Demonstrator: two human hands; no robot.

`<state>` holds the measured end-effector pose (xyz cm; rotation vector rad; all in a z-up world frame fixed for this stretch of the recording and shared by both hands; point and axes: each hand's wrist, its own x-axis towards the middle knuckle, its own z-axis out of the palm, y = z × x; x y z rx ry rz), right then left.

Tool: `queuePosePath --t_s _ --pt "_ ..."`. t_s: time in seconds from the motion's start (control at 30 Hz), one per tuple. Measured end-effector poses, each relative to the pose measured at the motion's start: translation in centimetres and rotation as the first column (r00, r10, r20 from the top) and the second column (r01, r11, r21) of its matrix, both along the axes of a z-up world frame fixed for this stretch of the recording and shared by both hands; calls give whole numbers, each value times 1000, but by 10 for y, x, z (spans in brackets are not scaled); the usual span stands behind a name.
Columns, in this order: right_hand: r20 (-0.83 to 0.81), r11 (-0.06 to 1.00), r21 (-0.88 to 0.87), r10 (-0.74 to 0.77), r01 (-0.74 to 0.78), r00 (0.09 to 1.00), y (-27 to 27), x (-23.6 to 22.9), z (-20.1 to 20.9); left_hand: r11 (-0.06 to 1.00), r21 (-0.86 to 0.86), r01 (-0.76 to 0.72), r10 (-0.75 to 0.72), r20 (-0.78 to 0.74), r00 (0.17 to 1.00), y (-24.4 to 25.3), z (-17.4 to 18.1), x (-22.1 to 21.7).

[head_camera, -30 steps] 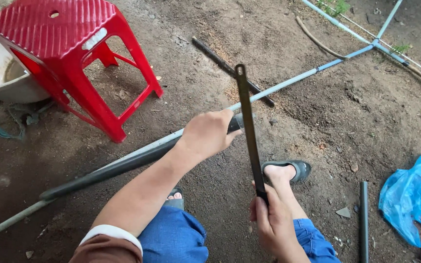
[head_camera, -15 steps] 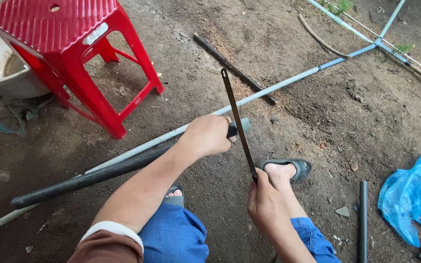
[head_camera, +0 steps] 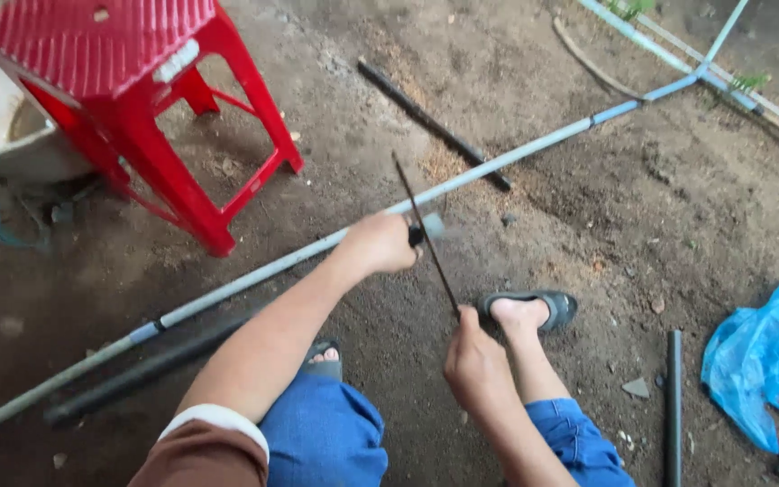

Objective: A person is sitting on the ground and using a hacksaw blade to cut a black plastic pipe.

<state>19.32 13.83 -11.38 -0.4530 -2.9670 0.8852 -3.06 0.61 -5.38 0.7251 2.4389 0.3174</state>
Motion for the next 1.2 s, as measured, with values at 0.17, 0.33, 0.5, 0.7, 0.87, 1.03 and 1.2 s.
queuePosePath --t_s 0.17,0.33,0.5,0.7,0.87,1.03,1.2 --pt "186 999 -44 -8 17 983 -4 18 -35 999 -34 26 -26 -10 1000 2 -73 0" --pt "289 999 -53 19 -4 957 -6 20 -51 994 -106 15 -20 -43 999 0 -88 -1" --pt "232 998 -62 -18 33 973 -3 1 -66 990 -55 -132 135 63 989 1 -96 -7" --pt "357 997 -79 30 -2 934 -19 3 -35 977 -170 -128 139 57 989 -4 -90 -6" --pt "345 994 -109 13 26 938 -15 9 -61 979 -186 -85 92 33 995 -1 -99 7" --pt "349 989 -123 -30 77 937 -13 -7 -45 990 -138 4 -13 -62 998 4 -109 11" --pt "349 992 -128 28 18 937 -19 18 -63 975 -166 -149 156 31 987 -9 -106 1"
